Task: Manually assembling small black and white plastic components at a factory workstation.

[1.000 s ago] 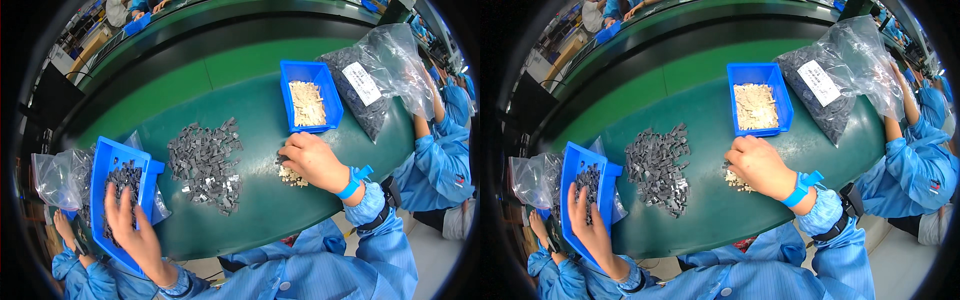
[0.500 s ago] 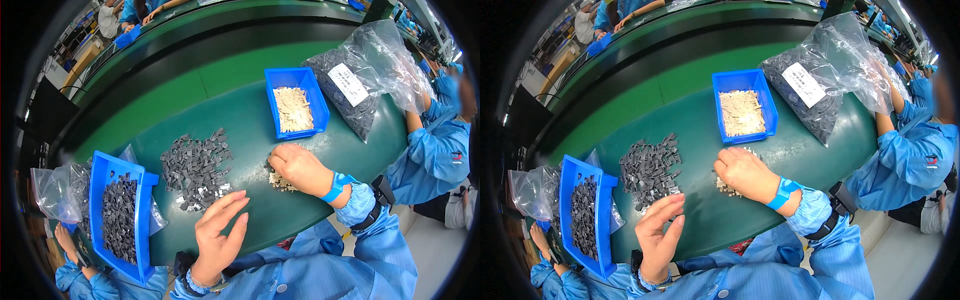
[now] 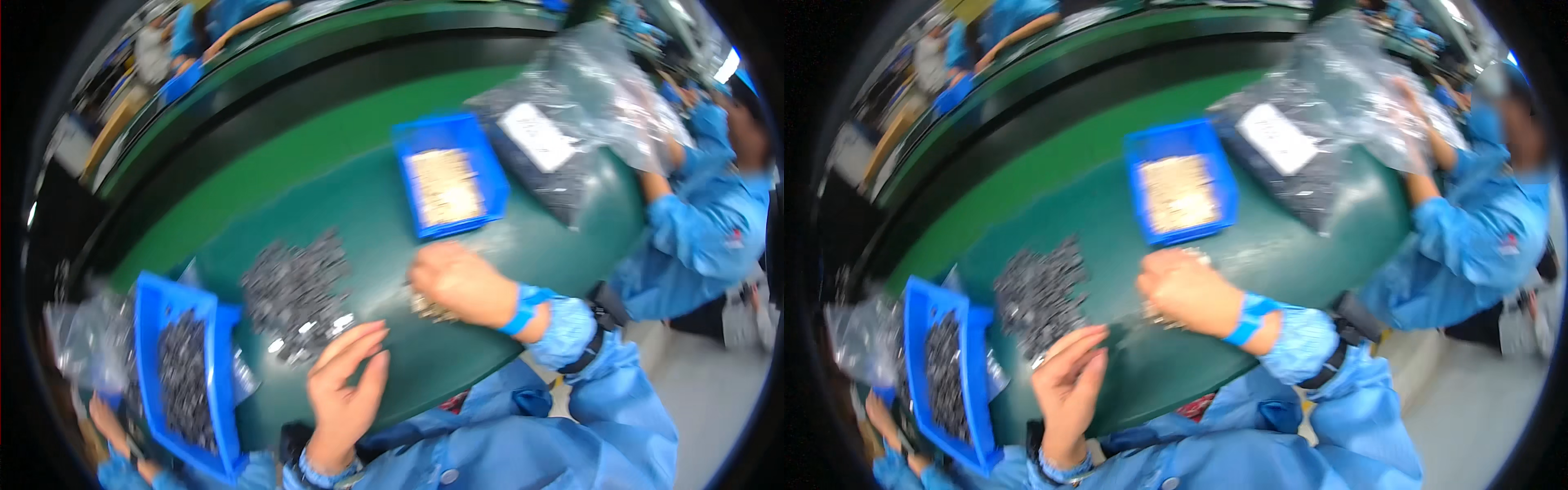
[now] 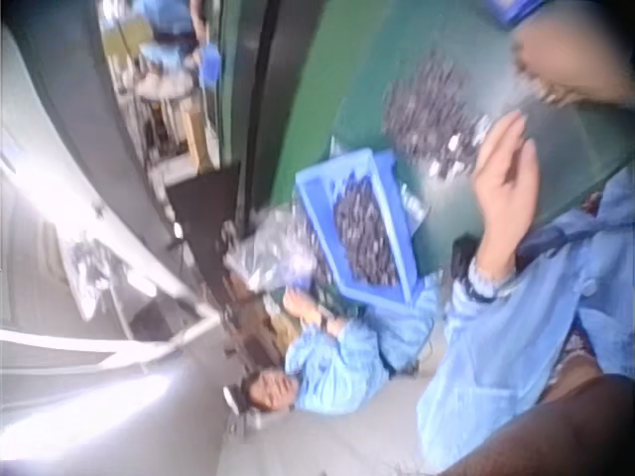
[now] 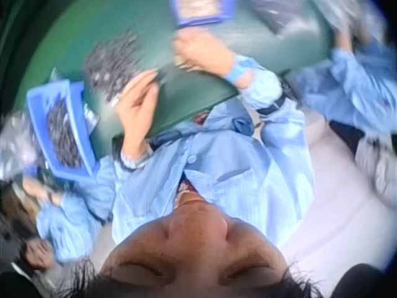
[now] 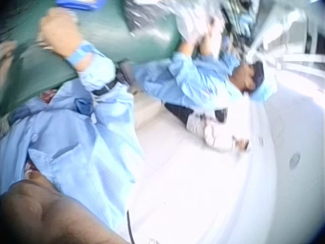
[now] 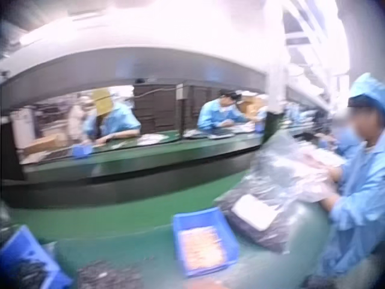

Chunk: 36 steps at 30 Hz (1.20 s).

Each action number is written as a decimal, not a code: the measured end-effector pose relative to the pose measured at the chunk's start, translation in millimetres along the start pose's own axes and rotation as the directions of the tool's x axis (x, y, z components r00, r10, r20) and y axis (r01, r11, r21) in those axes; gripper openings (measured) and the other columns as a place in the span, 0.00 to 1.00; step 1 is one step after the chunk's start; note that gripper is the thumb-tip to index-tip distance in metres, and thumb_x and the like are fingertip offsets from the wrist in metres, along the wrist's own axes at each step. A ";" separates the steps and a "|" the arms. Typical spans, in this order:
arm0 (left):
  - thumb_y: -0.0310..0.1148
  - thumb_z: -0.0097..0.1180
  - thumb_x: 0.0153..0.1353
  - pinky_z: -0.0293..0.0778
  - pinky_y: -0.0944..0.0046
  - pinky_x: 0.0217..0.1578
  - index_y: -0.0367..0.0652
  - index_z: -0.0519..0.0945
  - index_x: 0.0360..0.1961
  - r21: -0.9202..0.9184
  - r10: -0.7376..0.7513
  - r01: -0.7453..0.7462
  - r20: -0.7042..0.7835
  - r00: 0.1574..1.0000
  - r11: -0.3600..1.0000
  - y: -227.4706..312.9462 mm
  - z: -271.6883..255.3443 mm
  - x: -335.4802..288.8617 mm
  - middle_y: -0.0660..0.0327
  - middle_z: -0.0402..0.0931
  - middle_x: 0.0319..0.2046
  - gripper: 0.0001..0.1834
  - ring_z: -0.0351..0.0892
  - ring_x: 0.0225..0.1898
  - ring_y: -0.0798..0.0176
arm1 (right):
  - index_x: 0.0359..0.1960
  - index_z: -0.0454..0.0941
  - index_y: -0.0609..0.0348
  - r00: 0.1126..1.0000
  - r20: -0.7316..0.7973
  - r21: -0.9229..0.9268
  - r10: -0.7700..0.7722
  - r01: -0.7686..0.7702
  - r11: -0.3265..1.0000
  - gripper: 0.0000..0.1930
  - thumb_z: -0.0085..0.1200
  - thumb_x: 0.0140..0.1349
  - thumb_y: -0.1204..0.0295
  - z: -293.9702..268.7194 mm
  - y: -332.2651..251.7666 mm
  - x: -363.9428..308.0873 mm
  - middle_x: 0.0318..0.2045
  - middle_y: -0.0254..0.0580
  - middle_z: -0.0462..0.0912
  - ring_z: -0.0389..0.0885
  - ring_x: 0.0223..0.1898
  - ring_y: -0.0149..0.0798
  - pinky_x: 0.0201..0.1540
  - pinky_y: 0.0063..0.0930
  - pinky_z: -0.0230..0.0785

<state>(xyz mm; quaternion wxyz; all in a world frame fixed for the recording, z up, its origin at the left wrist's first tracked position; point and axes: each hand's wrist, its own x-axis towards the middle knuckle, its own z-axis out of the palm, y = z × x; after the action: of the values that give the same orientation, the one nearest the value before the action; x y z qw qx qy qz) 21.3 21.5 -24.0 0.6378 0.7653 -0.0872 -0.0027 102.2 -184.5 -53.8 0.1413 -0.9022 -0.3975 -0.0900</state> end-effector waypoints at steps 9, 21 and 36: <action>0.20 0.52 0.54 0.69 0.74 0.35 0.32 0.77 0.40 0.064 0.037 -0.032 -0.083 0.996 0.997 5.8 1.2 -2.9 0.57 0.75 0.39 0.12 0.74 0.34 0.68 | 0.17 0.70 0.59 0.959 -0.241 -0.041 0.146 -0.161 0.986 0.04 0.49 0.41 0.73 23.1 -16.1 9.1 0.24 0.40 0.70 0.71 0.31 0.40 0.35 0.31 0.63; 0.22 0.52 0.55 0.61 0.78 0.23 0.32 0.77 0.41 0.085 0.013 -0.005 -0.103 0.995 0.996 -8.3 -1.7 -2.2 0.61 0.76 0.31 0.11 0.67 0.23 0.76 | 0.14 0.68 0.55 0.900 -0.437 -0.205 0.003 -0.103 0.973 0.04 0.49 0.39 0.70 28.4 -19.0 11.6 0.18 0.35 0.67 0.69 0.26 0.36 0.33 0.28 0.60; 0.29 0.48 0.61 0.77 0.61 0.39 0.31 0.72 0.46 -0.591 -0.292 0.295 0.104 0.951 0.751 -0.8 29.6 15.7 0.50 0.74 0.42 0.15 0.77 0.42 0.58 | 0.32 0.76 0.64 0.741 -0.150 0.985 0.655 0.055 0.164 0.05 0.50 0.57 0.76 -0.7 -63.4 -2.5 0.40 0.42 0.75 0.72 0.38 0.28 0.40 0.21 0.66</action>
<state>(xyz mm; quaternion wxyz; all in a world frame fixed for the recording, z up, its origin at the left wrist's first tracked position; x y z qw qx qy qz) 33.4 -9.4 -28.6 0.8381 0.5280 0.0376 -0.1318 53.4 -145.6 -42.1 0.7852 -0.6084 -0.1025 -0.0529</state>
